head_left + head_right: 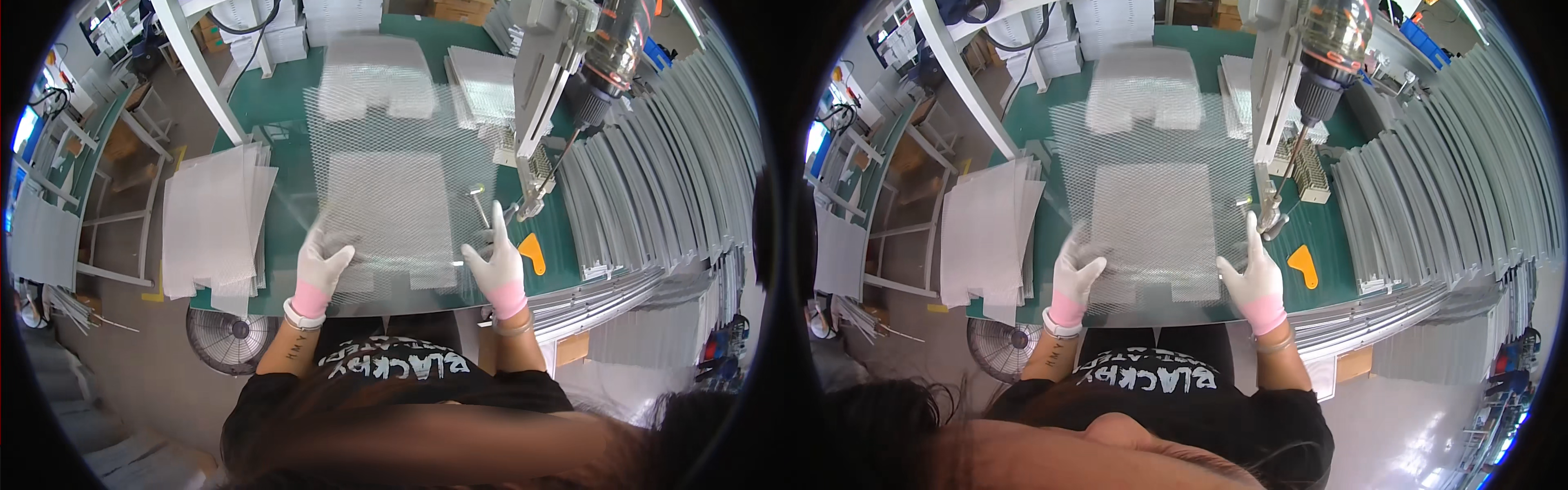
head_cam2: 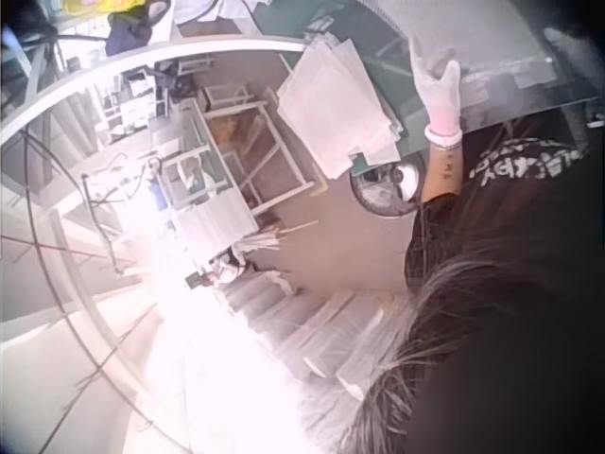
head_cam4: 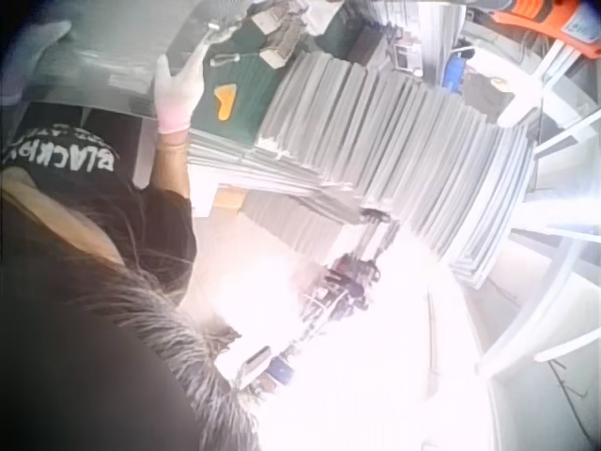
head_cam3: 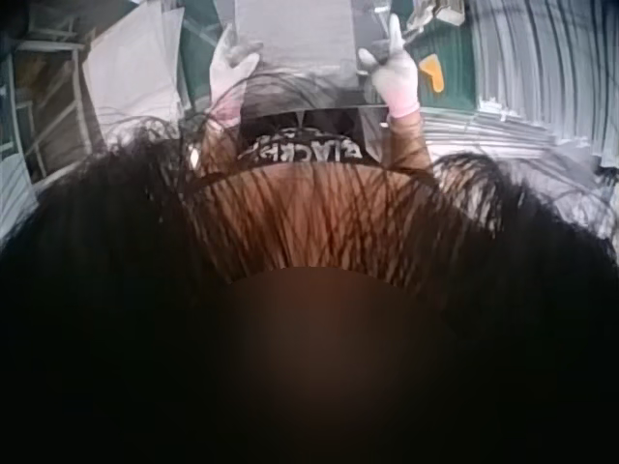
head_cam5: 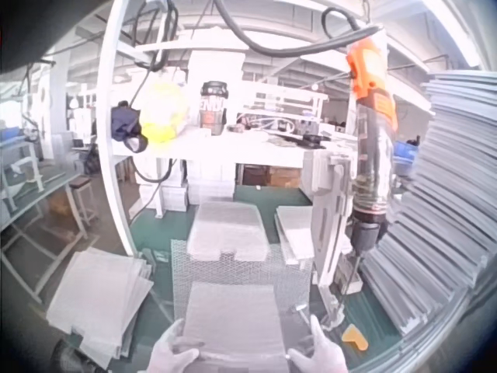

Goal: Assemble metal mesh filters by attaching frames and securing them with tools.

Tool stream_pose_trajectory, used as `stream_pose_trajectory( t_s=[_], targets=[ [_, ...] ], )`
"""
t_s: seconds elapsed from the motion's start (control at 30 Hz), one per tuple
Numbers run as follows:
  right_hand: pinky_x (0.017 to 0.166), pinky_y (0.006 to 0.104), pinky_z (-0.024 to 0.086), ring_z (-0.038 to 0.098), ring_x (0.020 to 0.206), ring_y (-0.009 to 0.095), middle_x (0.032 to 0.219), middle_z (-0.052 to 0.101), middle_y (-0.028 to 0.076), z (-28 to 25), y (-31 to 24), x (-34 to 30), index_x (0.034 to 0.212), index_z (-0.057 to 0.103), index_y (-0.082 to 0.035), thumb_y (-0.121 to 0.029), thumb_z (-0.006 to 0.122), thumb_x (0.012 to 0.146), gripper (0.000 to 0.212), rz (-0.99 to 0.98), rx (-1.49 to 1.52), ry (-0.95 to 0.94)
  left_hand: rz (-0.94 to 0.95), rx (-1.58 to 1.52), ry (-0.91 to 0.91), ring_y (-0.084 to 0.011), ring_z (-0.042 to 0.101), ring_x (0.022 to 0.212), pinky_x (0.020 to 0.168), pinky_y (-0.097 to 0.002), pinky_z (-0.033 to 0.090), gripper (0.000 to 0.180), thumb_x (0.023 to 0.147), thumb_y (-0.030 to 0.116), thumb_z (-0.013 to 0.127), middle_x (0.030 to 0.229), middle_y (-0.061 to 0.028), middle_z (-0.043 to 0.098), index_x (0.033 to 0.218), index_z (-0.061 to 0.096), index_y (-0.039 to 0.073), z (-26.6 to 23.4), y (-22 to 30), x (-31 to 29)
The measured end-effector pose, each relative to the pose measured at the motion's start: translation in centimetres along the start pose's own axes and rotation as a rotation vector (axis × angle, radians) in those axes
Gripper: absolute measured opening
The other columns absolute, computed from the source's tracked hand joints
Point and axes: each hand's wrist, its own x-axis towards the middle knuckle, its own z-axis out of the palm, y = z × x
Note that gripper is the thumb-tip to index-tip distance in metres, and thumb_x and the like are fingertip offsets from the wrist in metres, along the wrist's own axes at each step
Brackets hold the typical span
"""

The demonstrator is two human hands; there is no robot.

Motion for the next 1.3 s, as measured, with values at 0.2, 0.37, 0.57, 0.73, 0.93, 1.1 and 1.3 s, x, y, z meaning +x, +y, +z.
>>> stream_pose_trajectory(
  t_s=[0.2, 0.37, 0.57, 0.73, 0.93, 1.1, 1.3],
  targets=[
    [0.073, 0.0382, 0.053, 0.067, 0.085, 0.037, 0.103, 0.066, 0.024, 4.1, 3.8, 0.4, 0.150, 0.029, -0.004, -0.019, 0.077, 0.075, 0.090, -0.155, -0.091, 0.022, 0.357, 1.362, 0.066, -0.0288, 0.063, 0.091, 0.079, -0.0379, 0.052, 0.082, 0.073, 0.027, 0.080, 0.104, -0.0179, 0.060, 0.141, 0.043, 0.001, -3.0, -2.8, 1.3],
    [0.074, 0.0390, 0.053, 0.066, 0.085, 0.035, 0.101, 0.066, 0.021, 6.9, 5.7, 1.7, 0.148, 0.033, -0.006, -0.026, 0.076, 0.077, 0.085, -0.151, -0.141, 0.034, 0.248, 1.485, 0.095, -0.0332, 0.061, 0.093, 0.080, -0.0403, 0.050, 0.082, 0.073, 0.036, 0.079, 0.101, -0.0179, 0.059, 0.139, 0.045, 0.003, -3.6, -5.0, 2.1],
    [0.089, 0.0416, 0.050, 0.061, 0.106, 0.036, 0.117, 0.062, 0.020, 8.8, 8.8, 2.6, 0.140, 0.044, -0.006, -0.034, 0.071, 0.082, 0.070, -0.138, -0.250, -0.018, 0.143, 1.570, 0.059, -0.0328, 0.061, 0.091, 0.080, -0.0408, 0.050, 0.082, 0.075, 0.043, 0.075, 0.099, -0.0167, 0.059, 0.141, 0.044, 0.005, -4.1, -6.0, 3.2],
    [0.087, 0.0428, 0.051, 0.062, 0.103, 0.036, 0.114, 0.062, 0.018, 8.4, 9.1, 3.1, 0.138, 0.045, -0.007, -0.036, 0.068, 0.084, 0.066, -0.148, -0.267, -0.057, 0.155, 1.591, 0.038, -0.0324, 0.061, 0.092, 0.081, -0.0406, 0.050, 0.085, 0.074, 0.047, 0.075, 0.099, -0.0166, 0.059, 0.141, 0.044, 0.006, -4.5, -6.4, 3.7],
    [0.085, 0.0436, 0.051, 0.064, 0.097, 0.037, 0.100, 0.067, 0.017, 4.4, 7.6, 8.6, 0.106, 0.067, -0.006, -0.037, 0.063, 0.085, 0.038, -0.269, -0.384, -0.216, -0.099, 1.675, 0.148, -0.0339, 0.057, 0.106, 0.089, -0.0419, 0.049, 0.086, 0.070, 0.045, 0.080, 0.117, -0.0164, 0.055, 0.141, 0.046, 0.010, -2.7, -3.3, 4.0],
    [0.087, 0.0425, 0.051, 0.060, 0.108, 0.029, 0.117, 0.061, 0.011, -0.6, 15.7, 23.3, 0.117, 0.059, -0.011, -0.016, 0.069, 0.075, 0.043, -0.326, -0.612, 0.456, 0.257, 1.706, -0.235, -0.0431, 0.026, 0.140, 0.116, -0.0585, 0.013, 0.081, 0.065, 0.049, 0.080, 0.148, -0.0161, 0.039, 0.135, 0.055, 0.018, -5.6, -5.1, 5.8],
    [0.085, 0.0429, 0.053, 0.064, 0.105, 0.029, 0.109, 0.064, 0.010, -0.7, 13.2, 25.8, 0.110, 0.062, -0.013, -0.025, 0.067, 0.080, 0.033, -0.047, -0.966, 0.175, 0.241, 1.789, -0.067, -0.0423, 0.030, 0.136, 0.113, -0.0617, 0.015, 0.072, 0.067, 0.041, 0.080, 0.143, -0.0173, 0.041, 0.128, 0.058, 0.011, -2.7, -3.1, -3.1]
  ],
)
